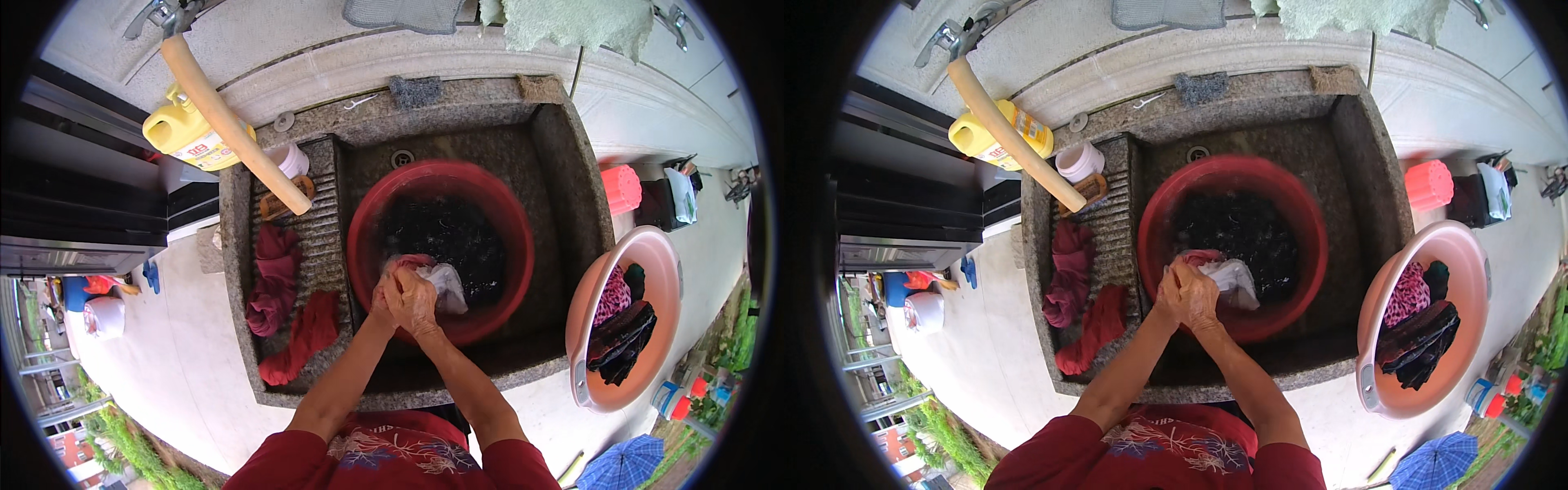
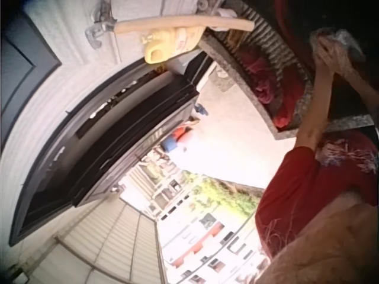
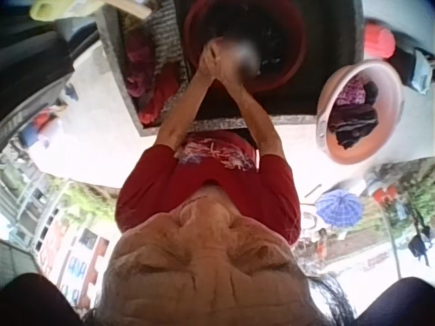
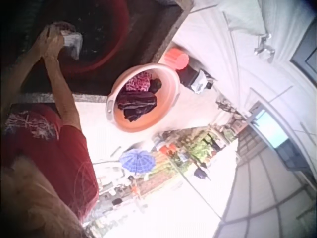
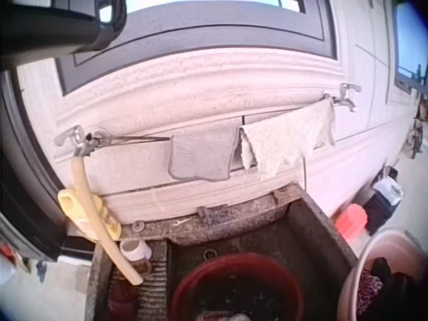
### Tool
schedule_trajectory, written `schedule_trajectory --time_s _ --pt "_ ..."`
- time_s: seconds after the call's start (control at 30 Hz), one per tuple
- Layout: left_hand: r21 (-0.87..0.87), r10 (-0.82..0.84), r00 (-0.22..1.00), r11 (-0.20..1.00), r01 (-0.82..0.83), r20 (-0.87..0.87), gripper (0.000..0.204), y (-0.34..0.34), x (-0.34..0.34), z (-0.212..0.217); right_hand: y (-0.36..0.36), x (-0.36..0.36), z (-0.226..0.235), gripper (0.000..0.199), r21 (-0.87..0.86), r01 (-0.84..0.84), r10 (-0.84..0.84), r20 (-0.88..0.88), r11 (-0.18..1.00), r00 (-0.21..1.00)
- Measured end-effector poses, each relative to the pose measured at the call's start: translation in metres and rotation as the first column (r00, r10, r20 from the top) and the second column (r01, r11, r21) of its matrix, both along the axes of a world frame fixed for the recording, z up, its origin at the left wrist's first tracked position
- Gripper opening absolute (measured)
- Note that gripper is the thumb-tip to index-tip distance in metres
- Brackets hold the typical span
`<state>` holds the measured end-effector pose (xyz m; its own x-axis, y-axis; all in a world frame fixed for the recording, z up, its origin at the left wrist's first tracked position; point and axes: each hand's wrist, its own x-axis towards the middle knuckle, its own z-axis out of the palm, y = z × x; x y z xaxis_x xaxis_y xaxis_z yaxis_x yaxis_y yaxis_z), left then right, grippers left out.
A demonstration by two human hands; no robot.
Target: The person hand-washes multiple garments in a red basin placed in an outdoor stone sink. They scrub and rinse each item individually, then transfer the washed clothes into a pink basin beside the sink. The process continues with different pieces of clothing throughout the clip.
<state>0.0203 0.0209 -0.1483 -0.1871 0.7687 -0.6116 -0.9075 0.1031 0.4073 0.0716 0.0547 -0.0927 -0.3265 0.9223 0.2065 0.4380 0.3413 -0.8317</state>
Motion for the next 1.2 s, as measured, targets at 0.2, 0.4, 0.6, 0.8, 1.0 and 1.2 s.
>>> schedule_trajectory --time_s 0.2,0.4,0.6,0.8,1.0,1.2 --pt "-0.076 -0.514 0.788 0.850 0.522 -0.337 0.008 -0.023 -0.004 0.012 0.040 0.092 -0.049 0.015 0.257 0.006 -0.191 0.701 0.966 0.687" --pt "-0.435 -0.489 0.309 0.871 0.228 -0.816 0.030 -0.023 -0.006 -0.028 0.058 0.090 -0.045 0.023 -0.123 0.146 -0.069 0.484 0.982 0.872" --pt "-0.583 -0.524 0.582 0.806 0.103 -0.622 0.020 0.017 -0.019 -0.074 0.034 0.038 -0.145 0.024 -0.333 0.388 -0.175 0.521 0.859 0.835" --pt "-0.550 -0.506 0.510 0.832 0.075 -0.696 0.026 -0.005 -0.015 -0.098 0.034 0.065 -0.131 0.018 -0.874 -0.126 -0.481 -0.373 0.469 0.794" --pt "-0.239 -0.025 1.000 0.971 0.027 0.011 0.024 -0.008 -0.035 -0.041 0.047 0.104 -0.108 0.020 -0.907 -0.336 -0.842 -0.378 0.254 0.384" --pt "-0.382 -0.556 0.703 0.827 0.413 -0.444 0.038 -0.005 -0.037 0.009 0.033 0.096 -0.101 0.018 -0.910 -0.027 -0.420 -0.217 0.414 0.881"
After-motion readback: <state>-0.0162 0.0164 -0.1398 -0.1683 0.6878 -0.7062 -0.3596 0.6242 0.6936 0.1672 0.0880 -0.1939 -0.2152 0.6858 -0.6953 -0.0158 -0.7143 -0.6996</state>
